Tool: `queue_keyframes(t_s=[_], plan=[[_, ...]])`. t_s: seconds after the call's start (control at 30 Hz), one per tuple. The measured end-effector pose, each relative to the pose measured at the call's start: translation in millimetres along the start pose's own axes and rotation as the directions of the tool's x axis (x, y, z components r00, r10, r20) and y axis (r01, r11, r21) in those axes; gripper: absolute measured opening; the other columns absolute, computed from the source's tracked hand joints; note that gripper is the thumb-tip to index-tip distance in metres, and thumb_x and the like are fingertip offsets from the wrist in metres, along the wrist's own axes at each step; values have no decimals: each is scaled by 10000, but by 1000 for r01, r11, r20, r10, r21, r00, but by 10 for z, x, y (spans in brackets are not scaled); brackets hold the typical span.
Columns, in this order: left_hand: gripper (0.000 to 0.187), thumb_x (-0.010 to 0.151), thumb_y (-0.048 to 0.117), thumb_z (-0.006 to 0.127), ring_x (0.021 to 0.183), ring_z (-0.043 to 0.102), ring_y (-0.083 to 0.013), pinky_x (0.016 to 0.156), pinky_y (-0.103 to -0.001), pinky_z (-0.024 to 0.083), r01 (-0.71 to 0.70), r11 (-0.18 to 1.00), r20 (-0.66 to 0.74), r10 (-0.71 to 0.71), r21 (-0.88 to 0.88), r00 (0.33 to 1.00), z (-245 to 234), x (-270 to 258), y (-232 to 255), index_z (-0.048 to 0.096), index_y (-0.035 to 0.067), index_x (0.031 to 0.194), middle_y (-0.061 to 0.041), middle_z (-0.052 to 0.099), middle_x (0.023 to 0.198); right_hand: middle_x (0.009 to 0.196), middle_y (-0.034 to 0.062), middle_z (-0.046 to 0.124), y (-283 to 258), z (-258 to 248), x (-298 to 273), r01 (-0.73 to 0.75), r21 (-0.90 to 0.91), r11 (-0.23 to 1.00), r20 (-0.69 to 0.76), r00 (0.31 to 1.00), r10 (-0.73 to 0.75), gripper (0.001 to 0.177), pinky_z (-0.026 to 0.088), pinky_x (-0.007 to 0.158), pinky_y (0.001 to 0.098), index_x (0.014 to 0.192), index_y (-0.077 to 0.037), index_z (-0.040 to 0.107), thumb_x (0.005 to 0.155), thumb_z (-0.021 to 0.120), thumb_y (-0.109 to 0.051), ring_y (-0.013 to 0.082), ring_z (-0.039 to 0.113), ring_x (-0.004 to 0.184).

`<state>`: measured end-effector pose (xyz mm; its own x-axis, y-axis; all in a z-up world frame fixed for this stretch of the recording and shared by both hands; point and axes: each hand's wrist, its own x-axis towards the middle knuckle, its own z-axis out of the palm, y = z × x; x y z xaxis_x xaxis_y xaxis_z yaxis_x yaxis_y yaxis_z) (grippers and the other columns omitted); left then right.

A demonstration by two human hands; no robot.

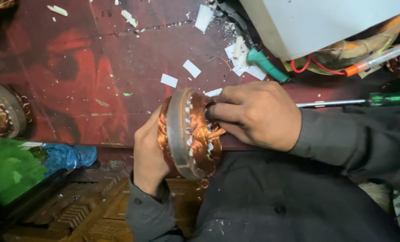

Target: The person winds copper wire around a circular motor stator, carefully placing white insulating spacers between the windings. They rotate the stator to access different slots and continue the winding process.

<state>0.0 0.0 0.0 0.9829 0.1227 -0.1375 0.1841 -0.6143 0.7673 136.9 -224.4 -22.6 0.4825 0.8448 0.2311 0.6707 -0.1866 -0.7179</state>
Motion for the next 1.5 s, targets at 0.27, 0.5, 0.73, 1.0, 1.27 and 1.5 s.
queue_keyframes(t_s=[0.27, 0.5, 0.73, 1.0, 1.27, 1.5], plan=[[495, 846, 32, 752, 1112, 731, -341, 932, -355, 577, -105, 994, 28, 104, 35, 994, -41, 130, 99, 595, -45, 1309, -200, 699, 1249, 808, 85, 627, -75, 34, 44, -114, 29, 993, -44, 992, 115, 181, 511, 597, 445, 904, -67, 631, 843, 757, -181, 318, 648, 728], [464, 876, 17, 723, 1089, 733, -335, 927, -347, 580, -69, 997, -16, 70, 33, 997, 24, 37, 37, 599, -51, 1318, -199, 702, 1236, 827, 78, 665, -16, -29, 50, -26, 42, 999, -3, 1000, 27, 182, 510, 586, 445, 938, -77, 677, 816, 756, -187, 323, 671, 741], [448, 838, 64, 804, 934, 690, -137, 857, -289, 562, 76, 987, -40, -82, -139, 996, 40, 31, -30, 654, -36, 1248, -122, 745, 1042, 872, 72, 658, 28, 32, 3, -38, 128, 991, -13, 999, 40, 178, 530, 668, 435, 995, -93, 685, 851, 760, -164, 302, 660, 796], [392, 842, 92, 830, 1139, 657, -139, 1019, -305, 533, -95, 644, -179, -67, -759, 982, 186, 301, 177, 534, 159, 1091, -91, 678, 1243, 891, 107, 570, 42, 67, 127, 94, -17, 995, -170, 981, -96, 249, 497, 746, 444, 999, -51, 615, 821, 777, -116, 328, 612, 831], [520, 925, 35, 806, 1169, 695, -167, 1047, -302, 554, 12, 975, -129, -42, -221, 991, 85, 278, 257, 574, 37, 1390, -118, 727, 1277, 860, 111, 658, 49, 15, 119, -71, 230, 971, -157, 982, 109, 186, 513, 668, 408, 937, -34, 630, 888, 787, -122, 315, 669, 793], [612, 912, 60, 849, 1193, 696, -169, 1067, -303, 557, -54, 952, -118, 19, -301, 993, 99, 236, 126, 523, 70, 1429, -100, 709, 1313, 818, 97, 670, 50, -20, 45, -134, 185, 974, -182, 969, 168, 225, 519, 649, 411, 872, -26, 592, 902, 787, -134, 303, 674, 759]])
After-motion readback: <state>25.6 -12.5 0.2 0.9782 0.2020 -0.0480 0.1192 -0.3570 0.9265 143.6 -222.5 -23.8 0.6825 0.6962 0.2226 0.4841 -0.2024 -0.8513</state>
